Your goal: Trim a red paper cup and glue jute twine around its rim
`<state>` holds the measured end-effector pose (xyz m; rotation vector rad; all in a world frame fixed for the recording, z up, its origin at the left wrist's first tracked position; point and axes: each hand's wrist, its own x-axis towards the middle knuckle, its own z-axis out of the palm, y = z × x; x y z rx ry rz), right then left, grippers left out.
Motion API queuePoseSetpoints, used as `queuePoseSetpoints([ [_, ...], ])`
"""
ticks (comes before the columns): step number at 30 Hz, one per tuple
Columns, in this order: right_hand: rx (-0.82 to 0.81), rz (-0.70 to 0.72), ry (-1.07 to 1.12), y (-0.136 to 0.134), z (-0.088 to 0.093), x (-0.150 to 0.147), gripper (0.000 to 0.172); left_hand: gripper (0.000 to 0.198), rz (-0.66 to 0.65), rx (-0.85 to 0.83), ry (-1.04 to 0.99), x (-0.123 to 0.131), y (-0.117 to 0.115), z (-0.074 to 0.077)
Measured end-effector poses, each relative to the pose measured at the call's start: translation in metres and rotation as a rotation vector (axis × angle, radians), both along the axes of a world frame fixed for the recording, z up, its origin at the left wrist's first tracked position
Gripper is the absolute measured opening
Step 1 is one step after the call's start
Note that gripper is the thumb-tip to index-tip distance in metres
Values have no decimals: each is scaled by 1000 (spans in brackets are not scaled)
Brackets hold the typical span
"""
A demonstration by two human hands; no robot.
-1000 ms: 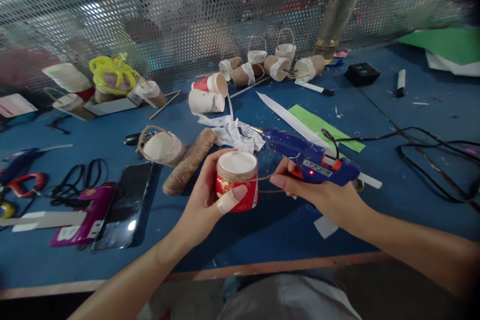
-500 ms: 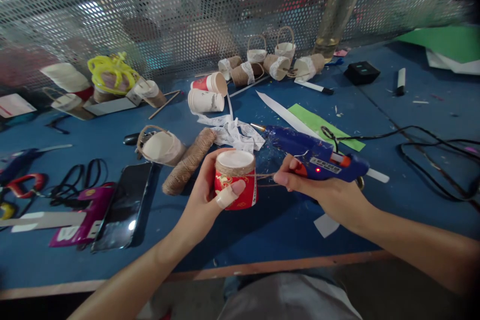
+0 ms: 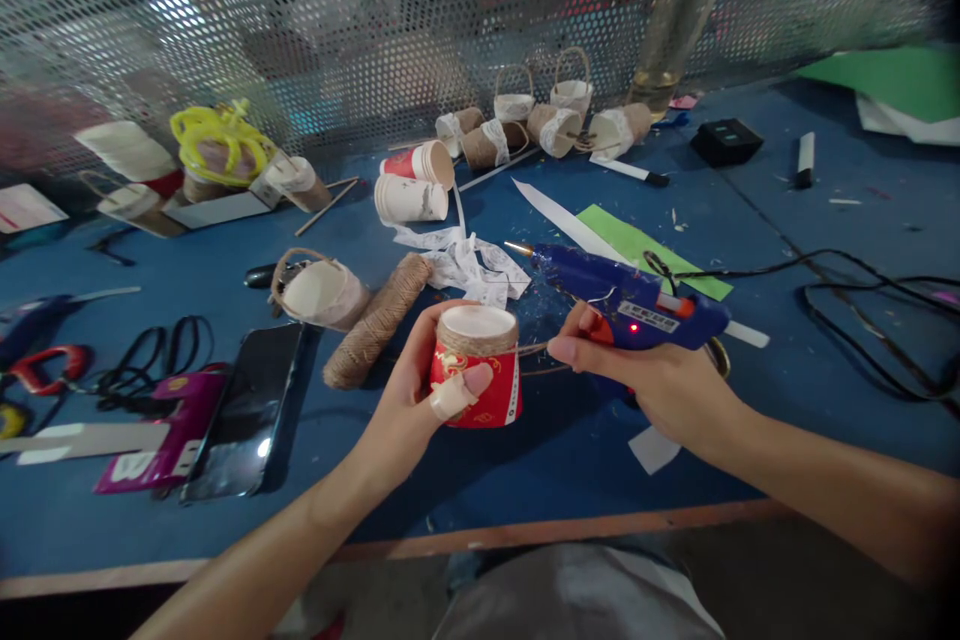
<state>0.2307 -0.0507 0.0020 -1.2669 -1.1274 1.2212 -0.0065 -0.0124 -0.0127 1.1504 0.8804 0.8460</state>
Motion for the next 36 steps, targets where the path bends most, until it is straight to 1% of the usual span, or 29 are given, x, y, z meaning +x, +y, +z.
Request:
queuePoseSetpoints([
  [2, -12, 11, 20, 0, -2, 0, 14, 53, -10, -22, -17, 1, 0, 1],
  [8, -42, 31, 69, 1, -2, -2, 17, 52, -32, -82, -73, 5, 0, 5],
  [13, -47, 34, 1, 1, 1, -3, 22, 55, -15, -119, -89, 9, -2, 8],
  [19, -95, 20, 59, 0, 5, -6, 21, 57, -23, -141, -101, 10, 0, 8],
  [24, -91, -14, 74, 0, 8, -9, 27, 60, -21, -161, -100, 10, -2, 8],
  [29, -61, -13, 75, 0, 8, -11, 23, 63, -5, -171, -108, 9, -4, 7],
  [31, -58, -23, 80, 0, 9, -12, 25, 63, -6, -167, -114, 9, -4, 6],
  [33, -49, -6, 90, 1, 10, -12, 26, 62, -17, -159, -123, 8, -5, 6],
  [36, -11, 43, 90, 1, 11, -12, 22, 58, -70, -157, -150, 8, -5, 7],
])
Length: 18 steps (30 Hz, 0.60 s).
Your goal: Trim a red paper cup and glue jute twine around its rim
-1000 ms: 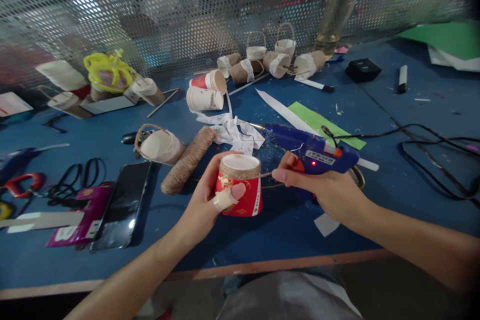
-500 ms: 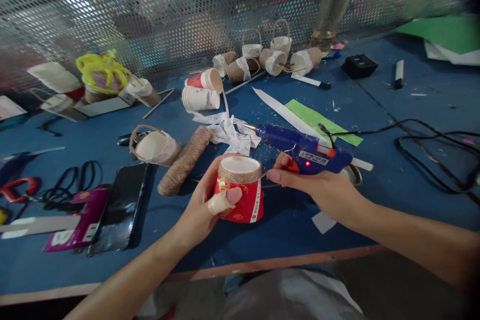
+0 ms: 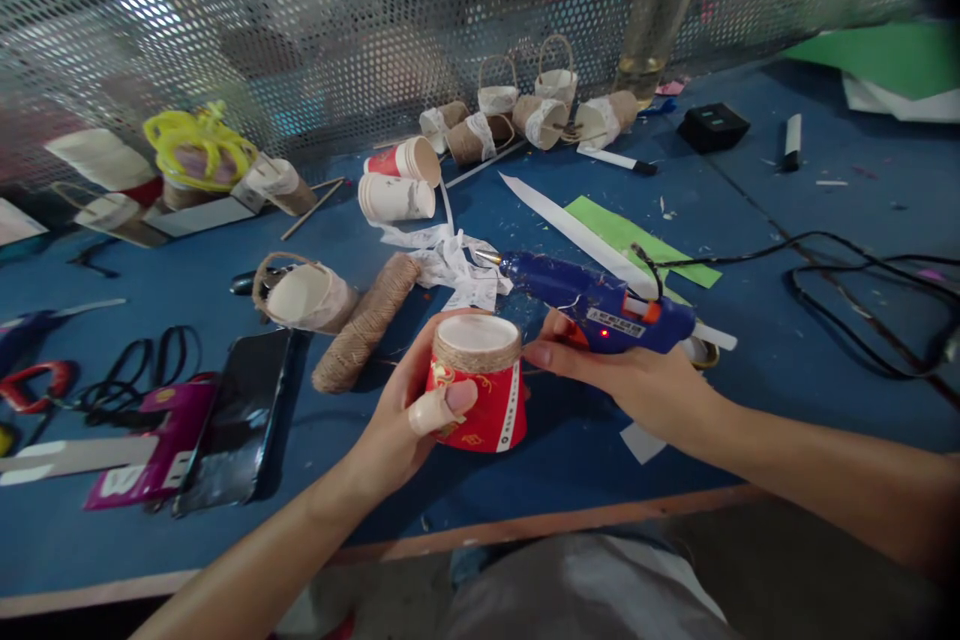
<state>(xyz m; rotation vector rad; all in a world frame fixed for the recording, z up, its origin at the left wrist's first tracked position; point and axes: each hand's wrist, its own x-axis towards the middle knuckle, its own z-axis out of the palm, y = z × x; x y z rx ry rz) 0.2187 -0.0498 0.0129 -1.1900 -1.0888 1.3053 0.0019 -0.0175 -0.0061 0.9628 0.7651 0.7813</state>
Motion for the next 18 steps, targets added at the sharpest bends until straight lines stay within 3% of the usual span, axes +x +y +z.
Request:
queuePoseSetpoints([
  [7, -13, -27, 51, -1, -2, -2, 27, 58, -14, -35, -29, 4, 0, 4],
  [13, 22, -68, -5, 1, -6, -2, 26, 73, -45, -55, 4, 1, 1, 2],
  [18, 40, -107, -40, 1, -9, -2, 26, 71, -49, 29, 117, -3, 2, -3],
])
